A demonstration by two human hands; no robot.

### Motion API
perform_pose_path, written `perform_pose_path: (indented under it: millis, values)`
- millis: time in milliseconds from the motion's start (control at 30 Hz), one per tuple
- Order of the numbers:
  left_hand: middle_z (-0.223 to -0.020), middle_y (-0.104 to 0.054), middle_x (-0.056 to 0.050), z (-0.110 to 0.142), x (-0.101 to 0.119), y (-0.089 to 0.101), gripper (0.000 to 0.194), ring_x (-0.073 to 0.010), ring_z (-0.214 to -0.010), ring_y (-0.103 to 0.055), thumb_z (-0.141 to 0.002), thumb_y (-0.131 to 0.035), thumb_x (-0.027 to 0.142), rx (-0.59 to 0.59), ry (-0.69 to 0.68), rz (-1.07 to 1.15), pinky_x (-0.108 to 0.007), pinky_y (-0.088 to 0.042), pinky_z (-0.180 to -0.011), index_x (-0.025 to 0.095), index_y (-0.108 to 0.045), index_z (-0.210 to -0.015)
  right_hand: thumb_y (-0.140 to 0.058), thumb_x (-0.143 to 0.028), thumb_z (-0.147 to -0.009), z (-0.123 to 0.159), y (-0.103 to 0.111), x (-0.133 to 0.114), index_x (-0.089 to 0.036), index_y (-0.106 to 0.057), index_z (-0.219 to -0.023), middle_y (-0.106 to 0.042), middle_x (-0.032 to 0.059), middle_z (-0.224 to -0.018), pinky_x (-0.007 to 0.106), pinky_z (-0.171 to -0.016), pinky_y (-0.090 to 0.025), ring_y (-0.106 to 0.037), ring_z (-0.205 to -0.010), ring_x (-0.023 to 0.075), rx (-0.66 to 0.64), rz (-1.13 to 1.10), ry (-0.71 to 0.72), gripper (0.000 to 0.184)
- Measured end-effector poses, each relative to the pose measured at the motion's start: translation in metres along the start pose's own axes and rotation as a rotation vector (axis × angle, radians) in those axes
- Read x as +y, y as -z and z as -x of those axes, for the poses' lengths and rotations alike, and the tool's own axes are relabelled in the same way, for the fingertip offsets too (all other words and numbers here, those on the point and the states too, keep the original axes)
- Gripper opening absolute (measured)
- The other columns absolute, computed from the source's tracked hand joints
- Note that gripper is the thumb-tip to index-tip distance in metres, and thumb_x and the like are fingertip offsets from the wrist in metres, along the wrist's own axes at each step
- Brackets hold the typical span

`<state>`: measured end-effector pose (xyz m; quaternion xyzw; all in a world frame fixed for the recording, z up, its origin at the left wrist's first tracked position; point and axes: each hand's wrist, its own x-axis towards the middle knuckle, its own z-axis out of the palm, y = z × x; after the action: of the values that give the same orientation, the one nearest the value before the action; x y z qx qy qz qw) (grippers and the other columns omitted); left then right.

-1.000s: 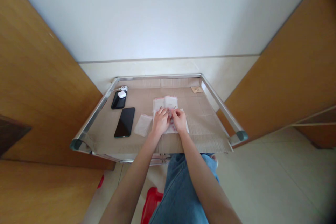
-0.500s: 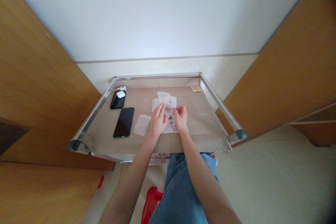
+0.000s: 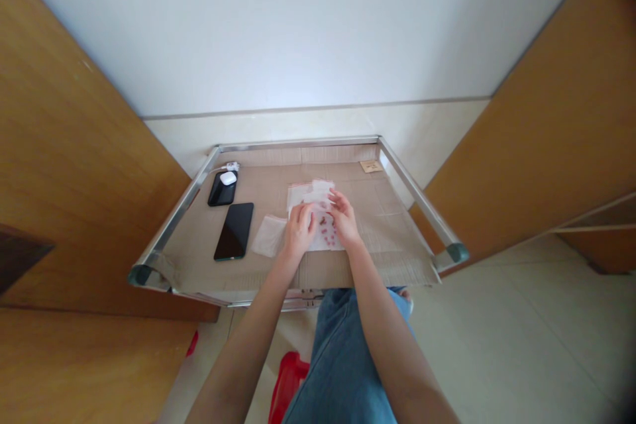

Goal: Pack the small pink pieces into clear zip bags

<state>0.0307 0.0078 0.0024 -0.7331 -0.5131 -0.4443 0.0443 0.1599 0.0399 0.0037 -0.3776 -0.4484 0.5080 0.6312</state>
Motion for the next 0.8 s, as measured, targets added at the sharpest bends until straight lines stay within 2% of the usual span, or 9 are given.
perform_pose_path:
  millis: [100, 200, 300, 367, 533, 700, 800]
  values:
    - [-0.103, -0.059, -0.009, -0.001, -0.001, 0.0, 0.024, -0.0177, -0.1, -0.057, -0.089, -0.04, 0.02, 0.027, 0.052, 0.016, -0.034, -0.047, -0.089, 0.019, -0.05, -0.111, -0.058, -0.026, -0.068, 0.001, -0.001, 0.0, -0.021, -0.059, -0.102, -0.063, 0.0058, -0.097, 0.026, -0.061, -0.049, -0.059, -0.075, 0.0147, -0.06, 0.042, -0.016, 0.034]
    - [-0.101, -0.058, -0.008, -0.002, -0.001, 0.002, 0.021, -0.0169, -0.099, -0.056, -0.09, -0.038, 0.02, 0.038, 0.065, 0.065, -0.033, -0.046, -0.089, 0.019, -0.051, -0.107, -0.059, -0.027, -0.068, 0.002, -0.003, -0.001, -0.023, -0.054, -0.11, -0.061, 0.0051, -0.099, 0.024, -0.055, -0.047, -0.057, -0.071, 0.0134, -0.042, 0.068, -0.03, 0.043]
    - [-0.096, -0.058, -0.008, -0.003, -0.001, 0.002, 0.017, -0.0165, -0.096, -0.056, -0.09, -0.039, 0.021, 0.08, 0.075, 0.139, -0.031, -0.046, -0.086, 0.019, -0.053, -0.099, -0.062, -0.03, -0.067, 0.002, -0.004, -0.002, -0.026, -0.049, -0.119, -0.057, 0.0058, -0.11, 0.023, -0.055, -0.047, -0.056, -0.069, 0.0113, 0.021, 0.073, -0.034, 0.054]
    - [-0.094, -0.059, -0.007, -0.003, -0.002, 0.002, 0.015, -0.0164, -0.093, -0.057, -0.09, -0.04, 0.023, 0.106, 0.108, 0.196, -0.03, -0.046, -0.082, 0.019, -0.052, -0.097, -0.063, -0.032, -0.068, 0.001, -0.003, -0.003, -0.027, -0.049, -0.119, -0.056, 0.0059, -0.112, 0.023, -0.057, -0.047, -0.057, -0.07, 0.0113, 0.037, 0.068, -0.031, 0.054]
    - [-0.091, -0.062, -0.006, -0.003, -0.005, 0.001, 0.018, -0.0158, -0.086, -0.06, -0.091, -0.039, 0.03, 0.127, 0.248, 0.318, -0.029, -0.047, -0.077, 0.019, -0.052, -0.096, -0.06, -0.04, -0.073, 0.001, -0.001, -0.004, -0.021, -0.061, -0.089, -0.063, 0.0028, -0.086, 0.023, -0.061, -0.046, -0.058, -0.07, 0.0124, -0.027, 0.14, -0.031, 0.025]
    - [-0.089, -0.062, -0.007, -0.005, -0.01, -0.001, 0.027, -0.0152, -0.077, -0.061, -0.09, -0.043, 0.036, 0.222, 0.435, 0.434, -0.029, -0.048, -0.071, 0.019, -0.043, -0.111, -0.061, -0.046, -0.07, 0.002, -0.001, -0.005, -0.02, -0.063, -0.081, -0.062, -0.0008, -0.07, 0.022, -0.052, -0.042, -0.051, -0.053, 0.0094, -0.051, 0.168, -0.056, 0.028]
    - [-0.084, -0.062, -0.006, -0.005, -0.012, -0.003, 0.032, -0.0151, -0.075, -0.061, -0.089, -0.043, 0.037, 0.236, 0.468, 0.461, -0.029, -0.048, -0.068, 0.018, -0.038, -0.115, -0.063, -0.047, -0.069, 0.003, -0.001, -0.007, -0.02, -0.064, -0.076, -0.061, -0.0012, -0.066, 0.022, -0.051, -0.042, -0.049, -0.05, 0.0089, -0.064, 0.165, -0.059, 0.028]
